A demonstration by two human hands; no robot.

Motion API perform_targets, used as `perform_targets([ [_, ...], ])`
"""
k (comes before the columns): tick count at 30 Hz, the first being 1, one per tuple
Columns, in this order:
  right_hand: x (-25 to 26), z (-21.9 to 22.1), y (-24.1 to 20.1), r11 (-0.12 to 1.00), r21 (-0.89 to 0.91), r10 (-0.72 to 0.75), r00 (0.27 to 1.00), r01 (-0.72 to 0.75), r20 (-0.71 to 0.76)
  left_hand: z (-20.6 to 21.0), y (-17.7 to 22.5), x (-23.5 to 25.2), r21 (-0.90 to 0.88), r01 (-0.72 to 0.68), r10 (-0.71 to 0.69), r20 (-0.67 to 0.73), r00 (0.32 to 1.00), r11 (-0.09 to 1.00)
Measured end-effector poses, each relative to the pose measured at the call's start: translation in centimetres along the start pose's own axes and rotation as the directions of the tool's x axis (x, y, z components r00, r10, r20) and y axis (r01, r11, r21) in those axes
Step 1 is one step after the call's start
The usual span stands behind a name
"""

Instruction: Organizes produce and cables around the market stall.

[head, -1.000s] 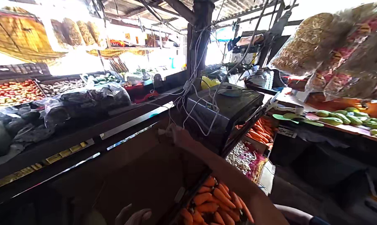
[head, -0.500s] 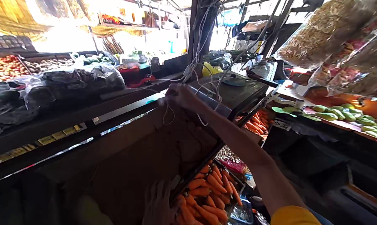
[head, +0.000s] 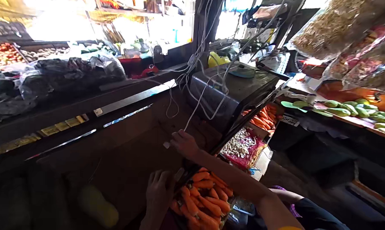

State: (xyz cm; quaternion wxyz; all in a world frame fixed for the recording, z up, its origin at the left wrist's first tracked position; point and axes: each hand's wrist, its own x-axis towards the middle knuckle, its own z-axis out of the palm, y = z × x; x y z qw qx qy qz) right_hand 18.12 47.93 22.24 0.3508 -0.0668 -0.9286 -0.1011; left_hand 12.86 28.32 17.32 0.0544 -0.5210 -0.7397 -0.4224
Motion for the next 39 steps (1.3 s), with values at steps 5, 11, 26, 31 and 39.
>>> perform_targets([
  [5, -3.3, 0.9, -1.2, 0.942, 0.239, 0.296, 0.918, -0.235, -0.265, 0.3, -0.4, 0.2, -0.134, 0.113, -0.127, -0.105, 0.986, 0.985],
  [11, -4.4, 1.6, -2.0, 0.963, 0.213, 0.238, 0.89, -0.164, -0.389, -0.9, -0.4, 5.0, -0.32, 0.211, -0.242, -0.06, 0.968, 0.924],
  [26, 0.9, -3.4, -4.8, -0.396, 0.779, 0.574, 0.531, -0.487, 0.624, -2.0, -0.1, 6.5, -0.826, 0.393, -0.531, 0.138, 0.836, 0.404],
  [31, 2.4, -4.0, -2.0, -0.432, 0.785, 0.612, 0.495, -0.444, 0.617, -2.9, -0.9, 7.1, -0.848, 0.403, -0.585, 0.143, 0.798, 0.343],
  [39, 3.0, -3.7, -1.9, -0.434, 0.811, 0.634, 0.506, -0.393, 0.585, -3.2, -1.2, 8.0, -0.842, 0.463, -0.64, 0.197, 0.743, 0.278],
])
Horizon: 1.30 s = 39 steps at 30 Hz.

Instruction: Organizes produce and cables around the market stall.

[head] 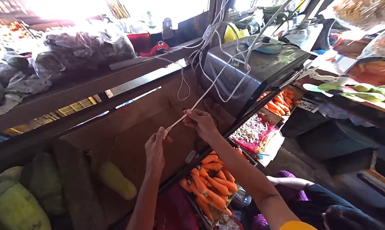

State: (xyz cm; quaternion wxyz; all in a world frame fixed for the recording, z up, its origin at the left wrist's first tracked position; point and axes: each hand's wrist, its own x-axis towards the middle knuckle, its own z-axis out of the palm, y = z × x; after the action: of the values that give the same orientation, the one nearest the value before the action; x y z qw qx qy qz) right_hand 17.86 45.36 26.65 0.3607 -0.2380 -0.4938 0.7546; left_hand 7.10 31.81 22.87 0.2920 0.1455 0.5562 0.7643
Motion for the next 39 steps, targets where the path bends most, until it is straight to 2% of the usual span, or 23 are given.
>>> perform_targets([
  [5, 0.1, 0.1, -0.4, 1.0, -0.006, -0.01, 0.999, 0.009, -0.032, -0.2, 0.1, 0.2, -0.002, 0.029, -0.029, -0.027, 0.999, 1.0],
  [10, 3.9, -1.4, -4.3, 0.997, 0.007, -0.077, 0.989, 0.079, -0.128, -0.5, 0.6, 0.8, 0.004, -0.007, 0.008, -0.029, 1.0, 1.0],
  [17, 11.9, -4.6, -11.5, 0.975, 0.11, -0.152, 0.942, 0.192, -0.299, -0.6, 3.2, 2.5, 0.034, -0.15, 0.152, -0.068, 0.986, 0.988],
  [20, 13.7, -4.7, -13.3, 0.963, 0.18, -0.13, 0.933, 0.199, -0.335, -0.4, 4.7, 3.5, 0.047, -0.223, 0.227, -0.09, 0.97, 0.974],
  [23, 13.7, -3.6, -13.4, 0.937, 0.254, -0.136, 0.919, 0.241, -0.37, -0.2, 6.4, 4.9, 0.055, -0.314, 0.319, -0.131, 0.939, 0.948],
  [25, 12.3, -2.6, -11.7, 0.96, 0.215, -0.103, 0.941, 0.178, -0.321, -0.2, 7.5, 6.0, 0.086, -0.4, 0.408, -0.141, 0.902, 0.913],
  [26, 11.0, -1.9, -10.3, 0.985, 0.149, -0.051, 0.965, 0.092, -0.256, -0.2, 8.0, 6.5, 0.103, -0.438, 0.449, -0.13, 0.884, 0.893],
  [28, 7.6, 0.1, -7.8, 0.987, -0.145, 0.056, 0.995, -0.067, -0.08, 0.3, 8.7, 7.3, 0.147, -0.5, 0.517, -0.114, 0.849, 0.854],
  [29, 5.9, 1.3, -7.0, 0.934, -0.352, 0.055, 0.998, -0.053, -0.006, 0.7, 8.9, 7.6, 0.173, -0.528, 0.548, -0.106, 0.83, 0.832],
  [30, 4.6, 2.5, -6.4, 0.834, -0.549, -0.015, 0.998, 0.047, 0.063, 1.2, 9.0, 7.7, 0.204, -0.546, 0.571, -0.09, 0.816, 0.813],
  [32, 2.8, 4.3, -5.8, 0.474, -0.808, -0.24, 0.934, 0.35, 0.264, 2.2, 9.2, 7.5, 0.292, -0.572, 0.605, -0.028, 0.796, 0.767],
  [33, 2.9, 4.7, -5.2, 0.267, -0.826, -0.362, 0.846, 0.497, 0.392, 2.7, 9.1, 7.4, 0.338, -0.594, 0.626, 0.02, 0.78, 0.73],
  [34, 3.4, 4.9, -4.7, 0.087, -0.791, -0.463, 0.728, 0.606, 0.506, 3.2, 9.0, 7.2, 0.373, -0.609, 0.638, 0.057, 0.768, 0.7],
  [35, 4.0, 5.1, -4.3, -0.04, -0.752, -0.513, 0.632, 0.658, 0.58, 3.8, 9.0, 6.9, 0.403, -0.612, 0.643, 0.073, 0.763, 0.681],
  [36, 4.5, 5.3, -4.2, -0.099, -0.727, -0.518, 0.588, 0.68, 0.621, 4.3, 9.0, 6.6, 0.421, -0.603, 0.636, 0.076, 0.768, 0.678],
  [37, 4.8, 5.5, -4.0, -0.107, -0.716, -0.512, 0.579, 0.69, 0.635, 4.6, 8.9, 6.3, 0.428, -0.59, 0.624, 0.075, 0.778, 0.685],
  [39, 4.9, 5.6, -3.8, -0.062, -0.719, -0.495, 0.604, 0.693, 0.625, 4.9, 8.8, 6.1, 0.412, -0.568, 0.594, 0.077, 0.801, 0.713],
])
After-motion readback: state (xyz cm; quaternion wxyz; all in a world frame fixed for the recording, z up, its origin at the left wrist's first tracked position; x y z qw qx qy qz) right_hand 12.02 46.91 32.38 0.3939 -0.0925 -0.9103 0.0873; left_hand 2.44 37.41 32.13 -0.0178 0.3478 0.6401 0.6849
